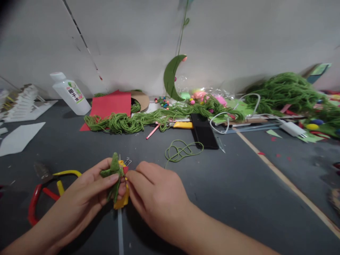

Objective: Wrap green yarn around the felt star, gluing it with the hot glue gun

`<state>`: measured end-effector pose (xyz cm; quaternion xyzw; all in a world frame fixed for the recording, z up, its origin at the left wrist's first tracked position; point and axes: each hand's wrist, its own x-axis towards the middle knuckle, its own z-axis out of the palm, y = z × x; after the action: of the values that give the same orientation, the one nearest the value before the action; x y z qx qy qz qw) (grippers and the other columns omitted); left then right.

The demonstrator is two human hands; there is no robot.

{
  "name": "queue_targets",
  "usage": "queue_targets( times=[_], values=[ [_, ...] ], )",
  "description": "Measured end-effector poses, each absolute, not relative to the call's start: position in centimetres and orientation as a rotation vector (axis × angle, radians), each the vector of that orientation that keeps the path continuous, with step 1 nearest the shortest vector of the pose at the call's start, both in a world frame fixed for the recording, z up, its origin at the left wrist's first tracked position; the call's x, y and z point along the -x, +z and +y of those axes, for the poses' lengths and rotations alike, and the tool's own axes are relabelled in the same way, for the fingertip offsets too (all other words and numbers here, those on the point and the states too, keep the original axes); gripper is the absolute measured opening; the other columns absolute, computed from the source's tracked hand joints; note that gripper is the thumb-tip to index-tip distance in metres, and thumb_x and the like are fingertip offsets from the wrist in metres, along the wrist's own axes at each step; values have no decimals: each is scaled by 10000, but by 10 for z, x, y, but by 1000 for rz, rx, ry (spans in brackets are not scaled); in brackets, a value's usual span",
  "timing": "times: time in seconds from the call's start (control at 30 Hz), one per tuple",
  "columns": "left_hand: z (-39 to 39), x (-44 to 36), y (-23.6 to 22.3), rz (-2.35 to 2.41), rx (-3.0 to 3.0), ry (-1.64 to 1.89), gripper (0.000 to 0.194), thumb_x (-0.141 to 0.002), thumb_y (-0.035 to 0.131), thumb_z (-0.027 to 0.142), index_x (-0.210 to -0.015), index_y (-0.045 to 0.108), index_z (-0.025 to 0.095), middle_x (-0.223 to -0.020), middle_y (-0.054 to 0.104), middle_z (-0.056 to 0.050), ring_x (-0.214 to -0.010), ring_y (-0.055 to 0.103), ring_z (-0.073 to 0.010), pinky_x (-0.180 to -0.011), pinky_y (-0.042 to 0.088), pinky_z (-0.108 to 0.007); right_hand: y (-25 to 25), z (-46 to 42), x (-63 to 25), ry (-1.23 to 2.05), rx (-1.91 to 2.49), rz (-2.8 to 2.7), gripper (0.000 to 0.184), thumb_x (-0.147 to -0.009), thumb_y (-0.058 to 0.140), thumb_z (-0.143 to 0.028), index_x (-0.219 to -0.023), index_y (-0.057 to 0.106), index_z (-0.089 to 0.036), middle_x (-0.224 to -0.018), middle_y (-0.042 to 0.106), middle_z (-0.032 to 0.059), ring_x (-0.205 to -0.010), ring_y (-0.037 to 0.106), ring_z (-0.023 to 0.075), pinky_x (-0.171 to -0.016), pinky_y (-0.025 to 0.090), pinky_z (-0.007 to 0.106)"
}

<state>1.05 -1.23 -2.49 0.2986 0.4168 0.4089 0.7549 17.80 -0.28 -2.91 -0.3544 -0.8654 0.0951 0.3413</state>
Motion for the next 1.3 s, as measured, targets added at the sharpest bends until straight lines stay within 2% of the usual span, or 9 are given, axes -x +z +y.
queue_targets(
  times=[0.13, 0.4, 0.67, 0.87, 0.97, 1.1, 1.2, 1.3],
  values=[
    [-10, -11, -27, 947, -693, 893, 53, -797, 603, 175, -850, 597, 176, -700, 618, 7, -633, 563, -91, -639, 451, -197, -31, -4, -177, 34, 914, -2364, 254, -904, 397, -165, -793, 624, -135, -647, 562, 32, -559, 453, 130, -506, 340, 229],
    [-10, -9, -24, 1224, -977, 866, 35, -741, 637, 198, -734, 605, 188, -594, 612, 27, -583, 567, -110, -583, 444, -193, -25, -7, -179, -69, 809, -2510, 157, -869, 458, -133, -846, 613, -130, -667, 532, 23, -554, 398, 137, -497, 272, 264],
    [-10, -7, -18, 1310, -1150, 733, 40, -721, 618, 200, -689, 604, 181, -527, 619, 17, -530, 556, -124, -540, 420, -206, -19, -4, -182, 256, 903, -2380, 174, -893, 460, -189, -816, 614, -158, -757, 572, 28, -637, 494, 107, -569, 376, 209],
    [-11, -5, -31, 1088, -900, 766, 46, -738, 621, 205, -751, 599, 167, -582, 612, 7, -537, 557, -123, -572, 442, -239, -17, -4, -182, -139, 766, -2455, 252, -900, 421, -165, -762, 632, -159, -659, 570, 18, -544, 412, 126, -476, 281, 260],
    [-10, -5, -34, 1039, -823, 806, 72, -727, 649, 205, -755, 601, 160, -623, 605, 8, -550, 541, -113, -571, 443, -237, -17, -3, -181, -180, 670, -2472, 290, -914, 394, -154, -737, 624, -145, -608, 554, 10, -506, 380, 122, -456, 253, 272],
    [-7, -7, -31, 1030, -760, 868, 72, -716, 674, 182, -764, 622, 165, -724, 632, 4, -660, 572, -109, -649, 455, -213, -21, -2, -180, -43, 736, -2442, 210, -880, 425, -122, -787, 609, -157, -670, 584, 20, -548, 449, 121, -490, 319, 242],
    [-4, -6, -28, 1013, -696, 891, 93, -703, 683, 149, -783, 636, 159, -765, 655, -10, -704, 591, -112, -688, 461, -209, -24, -1, -179, 228, 836, -2379, 143, -869, 459, -134, -849, 598, -153, -750, 603, 37, -641, 516, 120, -573, 394, 217],
    [-2, -5, -27, 1015, -671, 924, 100, -702, 679, 129, -787, 633, 152, -754, 651, -9, -685, 590, -109, -674, 467, -210, -25, 1, -178, 453, 923, -2296, 115, -858, 480, -144, -843, 593, -160, -738, 596, 23, -652, 529, 110, -585, 409, 201]
  ],
)
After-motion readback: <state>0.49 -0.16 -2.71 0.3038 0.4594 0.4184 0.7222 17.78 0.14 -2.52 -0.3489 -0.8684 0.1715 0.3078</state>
